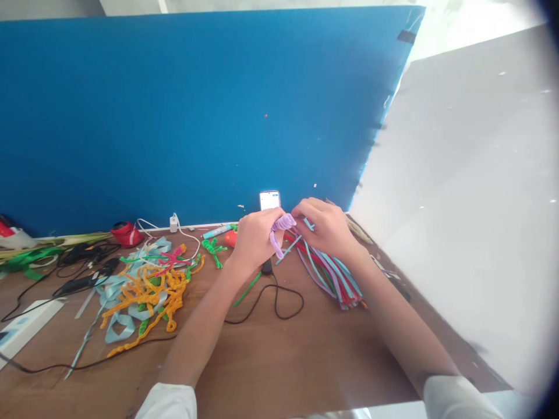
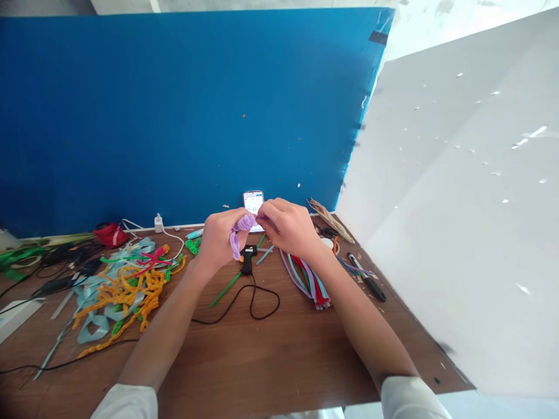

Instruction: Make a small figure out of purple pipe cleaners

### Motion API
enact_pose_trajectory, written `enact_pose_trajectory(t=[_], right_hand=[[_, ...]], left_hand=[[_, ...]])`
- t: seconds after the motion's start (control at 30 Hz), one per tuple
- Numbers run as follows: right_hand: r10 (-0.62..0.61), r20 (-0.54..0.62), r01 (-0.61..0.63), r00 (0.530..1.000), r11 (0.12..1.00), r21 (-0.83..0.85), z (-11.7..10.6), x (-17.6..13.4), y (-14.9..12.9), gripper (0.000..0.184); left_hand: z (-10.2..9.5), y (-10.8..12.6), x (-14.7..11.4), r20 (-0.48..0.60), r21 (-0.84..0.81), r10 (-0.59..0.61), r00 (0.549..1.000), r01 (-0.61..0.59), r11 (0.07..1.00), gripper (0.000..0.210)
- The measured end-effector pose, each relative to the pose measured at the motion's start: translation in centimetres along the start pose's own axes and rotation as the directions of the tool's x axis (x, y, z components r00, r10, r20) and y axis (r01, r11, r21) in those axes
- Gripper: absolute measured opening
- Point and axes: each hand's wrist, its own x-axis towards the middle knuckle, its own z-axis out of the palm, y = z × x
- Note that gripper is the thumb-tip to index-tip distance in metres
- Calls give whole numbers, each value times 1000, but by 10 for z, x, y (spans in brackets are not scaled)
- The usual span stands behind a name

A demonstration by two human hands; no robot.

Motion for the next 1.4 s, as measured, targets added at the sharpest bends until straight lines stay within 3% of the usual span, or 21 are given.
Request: enact_pose_trajectory(t=[0.2,0.27,0.33,0.37,0.43,0.5,0.57,0.67,0.77,0.87,1.03,1.13,1.2,1.33,1.4], right_hand=[[-153,-34,142,988,964,-223,6,-1,2,21],[-217,-46,193,975,934,-301,8,0,1,27],[-245,-70,211,967,923,-321,10,0,-1,29],[-250,-85,211,964,923,-322,10,-1,-2,30],[-251,-116,204,961,927,-314,9,-1,-3,31],[-206,-134,167,969,952,-258,7,-1,-4,31],[-77,-138,61,987,991,-116,5,-1,-4,26],[165,-82,-154,983,979,132,0,0,-5,32],[331,41,-323,943,877,355,-5,2,-5,52],[444,184,-465,877,686,559,-8,4,-6,62],[411,466,-617,784,427,661,-13,7,-10,68],[364,568,-672,738,327,664,-14,8,-11,65],[357,573,-672,738,312,671,-14,8,-10,58],[336,513,-612,790,384,691,-13,9,-10,40],[335,486,-587,807,376,717,-12,9,-11,34]], left_hand=[[0,7,3,8,-79,-93,996,93,992,22],[-1,7,5,20,-226,-191,981,190,955,28],[-3,1,7,158,-499,-315,936,351,792,31],[-4,-3,8,281,-631,-363,889,455,628,30],[-7,-14,10,542,-713,-294,788,616,336,28],[-7,-21,12,564,-741,-286,775,628,237,27],[-7,-24,13,492,-768,-325,808,579,275,27],[-7,-17,13,386,-737,-352,853,515,437,32],[-9,-8,11,320,-660,-345,883,468,587,34],[-10,-3,9,243,-612,-336,910,413,675,26],[-8,-2,7,86,-534,-268,960,271,801,25],[-8,1,7,83,-489,-216,973,228,842,26],[-9,3,8,89,-441,-167,982,190,877,25],[-12,6,8,53,-353,-92,994,105,930,22],[-11,4,8,48,-331,-88,995,99,938,21]])
